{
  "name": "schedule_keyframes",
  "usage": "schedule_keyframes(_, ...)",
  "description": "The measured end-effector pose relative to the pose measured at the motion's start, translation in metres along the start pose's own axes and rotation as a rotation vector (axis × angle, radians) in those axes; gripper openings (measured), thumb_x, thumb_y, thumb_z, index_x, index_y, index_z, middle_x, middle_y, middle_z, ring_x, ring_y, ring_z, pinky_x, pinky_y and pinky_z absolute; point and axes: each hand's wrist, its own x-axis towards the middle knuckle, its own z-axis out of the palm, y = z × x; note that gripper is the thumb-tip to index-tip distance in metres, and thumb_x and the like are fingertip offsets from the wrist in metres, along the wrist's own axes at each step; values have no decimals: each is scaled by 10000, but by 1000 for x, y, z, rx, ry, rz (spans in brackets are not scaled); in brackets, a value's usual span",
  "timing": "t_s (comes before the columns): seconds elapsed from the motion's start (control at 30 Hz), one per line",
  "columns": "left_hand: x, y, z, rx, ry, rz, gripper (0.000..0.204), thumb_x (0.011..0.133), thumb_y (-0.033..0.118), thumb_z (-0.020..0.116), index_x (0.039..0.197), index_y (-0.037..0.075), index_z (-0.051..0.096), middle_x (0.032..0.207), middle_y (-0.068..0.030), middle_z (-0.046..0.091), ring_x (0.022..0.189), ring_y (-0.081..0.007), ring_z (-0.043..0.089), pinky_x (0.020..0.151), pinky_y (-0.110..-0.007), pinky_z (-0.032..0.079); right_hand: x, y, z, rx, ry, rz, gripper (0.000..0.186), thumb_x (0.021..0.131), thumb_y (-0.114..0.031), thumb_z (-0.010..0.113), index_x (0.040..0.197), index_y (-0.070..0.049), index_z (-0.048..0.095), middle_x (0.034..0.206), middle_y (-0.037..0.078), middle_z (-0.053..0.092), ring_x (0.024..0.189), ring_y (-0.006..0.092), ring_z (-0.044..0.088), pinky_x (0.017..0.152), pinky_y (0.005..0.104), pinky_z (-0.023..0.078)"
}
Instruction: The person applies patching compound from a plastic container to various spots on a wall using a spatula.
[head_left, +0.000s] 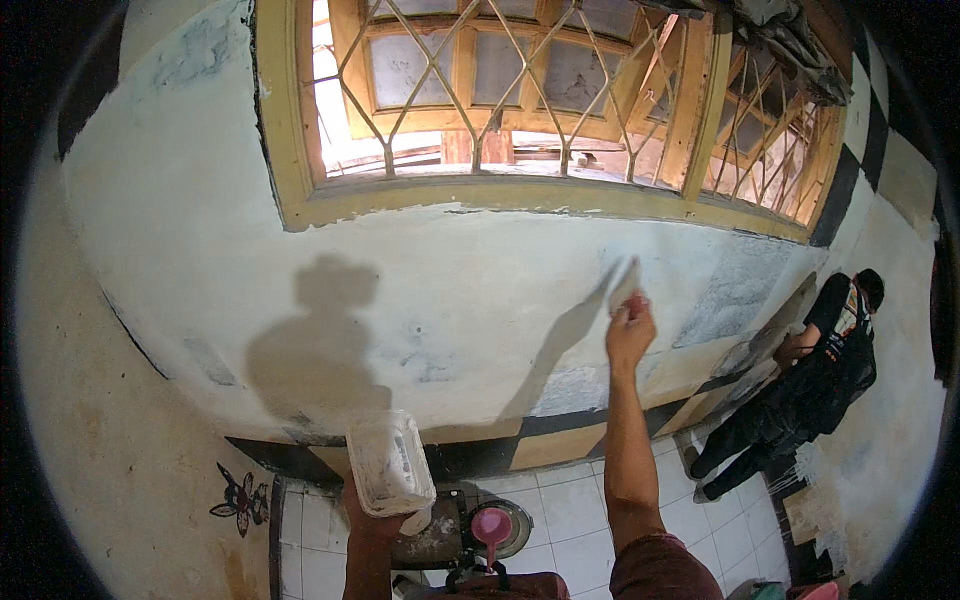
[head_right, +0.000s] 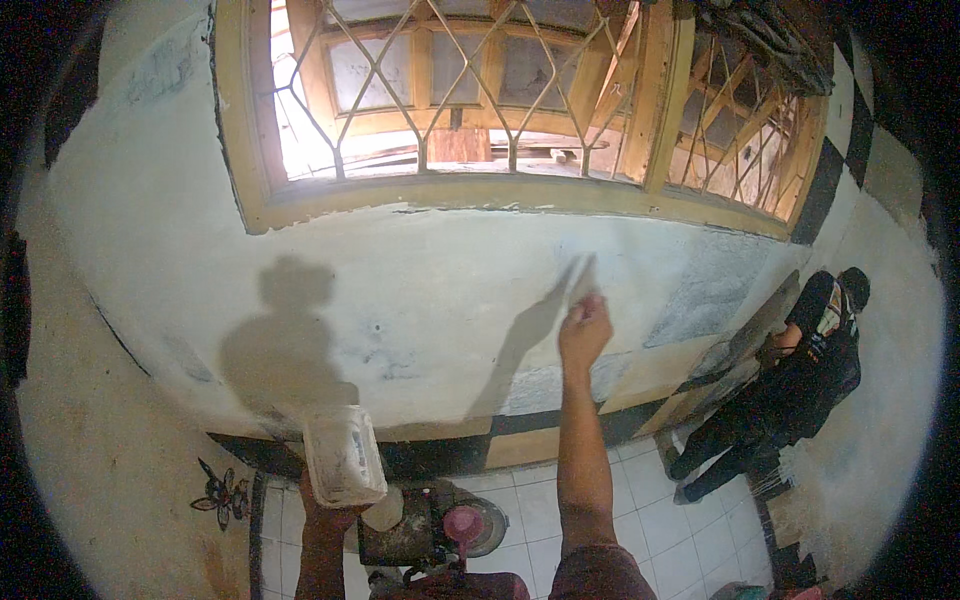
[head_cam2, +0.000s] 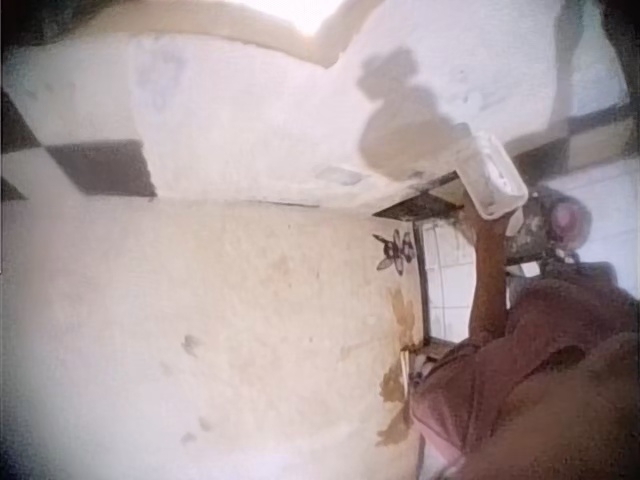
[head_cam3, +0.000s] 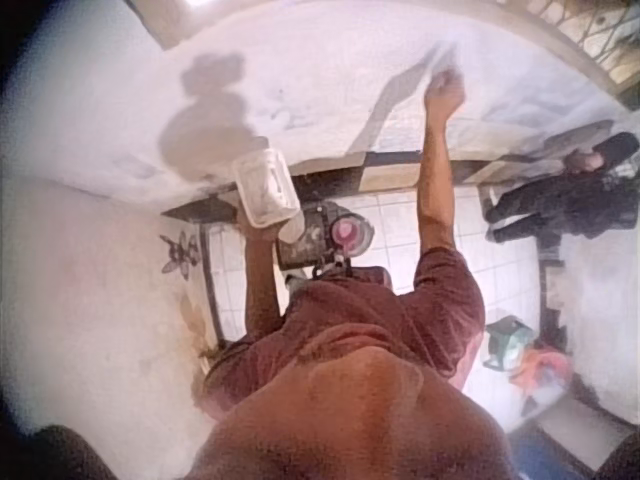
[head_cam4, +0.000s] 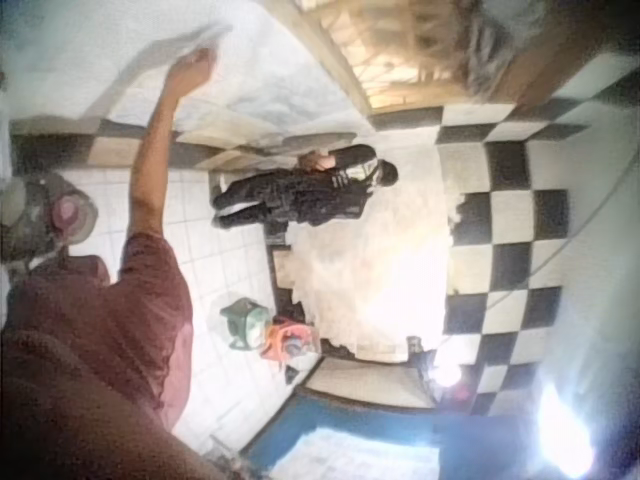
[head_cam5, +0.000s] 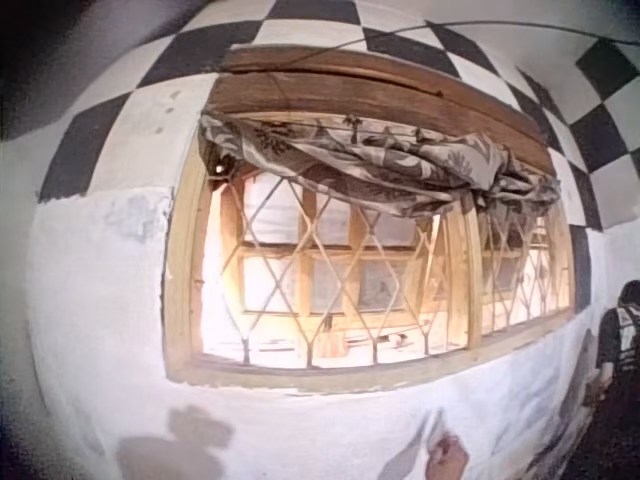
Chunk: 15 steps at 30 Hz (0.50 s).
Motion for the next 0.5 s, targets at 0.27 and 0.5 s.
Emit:
schedule_keyframes(0.27,-7,32,33,-702,110,-192,521,931,439,376,1312,103,488,1207,-117,586,1086,-312,595,860,-513,524,-20,-55,73,-312,154,33,344,903,-321,568,1068,-19,589,952,177,604,850,357,612,730,442,492)
schedule_keyframes(0.5,-10,33,30,-496,99,-149,490,857,310,554,1283,74,494,1182,-119,592,1043,-273,614,835,-466,543,-148,-205,109,32,-570,-179,325,837,-80,560,1161,-48,548,1122,177,591,994,370,585,795,449,493)
